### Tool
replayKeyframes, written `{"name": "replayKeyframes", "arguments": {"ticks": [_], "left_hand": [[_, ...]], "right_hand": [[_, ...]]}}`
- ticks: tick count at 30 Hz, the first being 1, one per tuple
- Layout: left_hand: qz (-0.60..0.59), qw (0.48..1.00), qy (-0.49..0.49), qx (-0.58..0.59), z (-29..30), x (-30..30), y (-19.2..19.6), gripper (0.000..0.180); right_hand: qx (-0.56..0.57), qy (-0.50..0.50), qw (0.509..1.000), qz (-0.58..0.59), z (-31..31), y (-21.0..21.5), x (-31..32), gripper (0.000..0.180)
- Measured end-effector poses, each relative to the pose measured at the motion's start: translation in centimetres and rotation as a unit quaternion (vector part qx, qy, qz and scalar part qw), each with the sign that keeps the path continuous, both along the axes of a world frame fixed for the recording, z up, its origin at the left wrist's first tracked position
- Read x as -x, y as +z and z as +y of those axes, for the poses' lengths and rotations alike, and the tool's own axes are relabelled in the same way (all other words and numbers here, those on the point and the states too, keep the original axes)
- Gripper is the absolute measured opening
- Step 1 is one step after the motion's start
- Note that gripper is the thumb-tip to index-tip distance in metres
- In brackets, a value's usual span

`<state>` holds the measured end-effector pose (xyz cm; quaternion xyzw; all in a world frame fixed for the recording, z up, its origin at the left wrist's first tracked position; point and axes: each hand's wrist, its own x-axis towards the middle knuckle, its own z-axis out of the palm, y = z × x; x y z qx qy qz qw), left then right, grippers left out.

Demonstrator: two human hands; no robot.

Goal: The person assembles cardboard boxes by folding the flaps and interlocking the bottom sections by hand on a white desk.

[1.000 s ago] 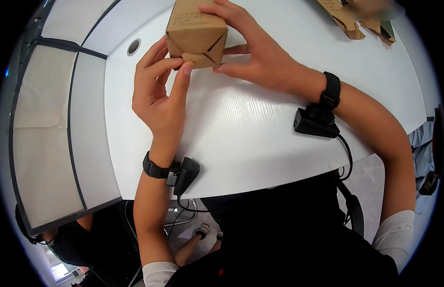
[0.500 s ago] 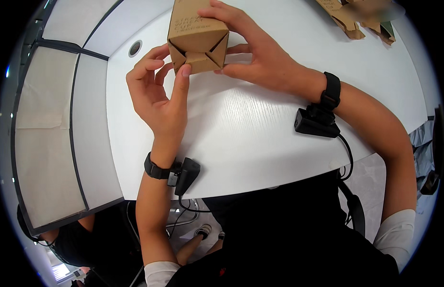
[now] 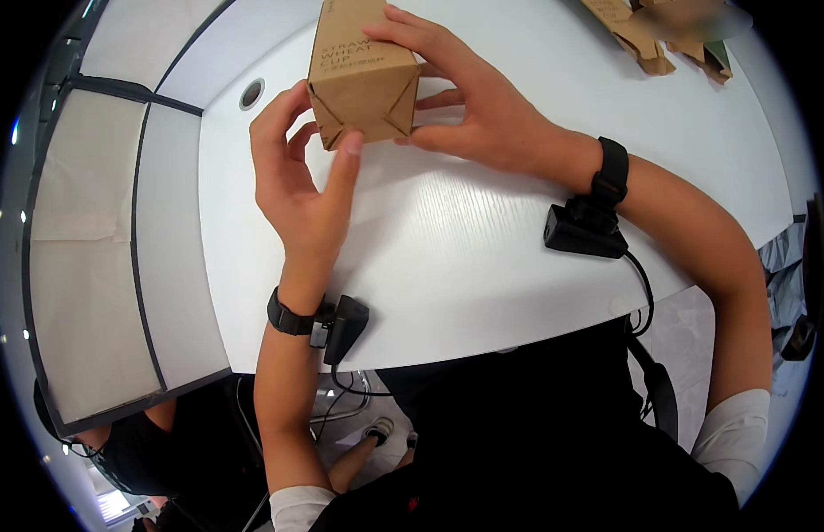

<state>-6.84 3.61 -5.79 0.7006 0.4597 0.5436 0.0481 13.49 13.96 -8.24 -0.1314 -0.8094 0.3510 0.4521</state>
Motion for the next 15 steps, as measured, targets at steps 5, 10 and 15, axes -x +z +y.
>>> {"name": "replayKeyframes", "arguments": {"ticks": [5,10,15], "left_hand": [[0.039,0.999,0.015,-0.016,-0.5,-0.6,0.7,0.1],[0.083,0.977,0.194,-0.007,0.6,0.8,2.1,0.091],[-0.057,0.953,0.295,0.033,-1.0,5.7,3.6,0.079]], "right_hand": [[0.053,0.106,0.992,-0.031,-0.9,1.1,-0.2,0.093],[0.068,0.136,0.986,-0.064,-1.1,1.5,-2.3,0.085],[0.128,0.132,0.982,-0.042,-1.7,2.9,-4.6,0.075]]}}
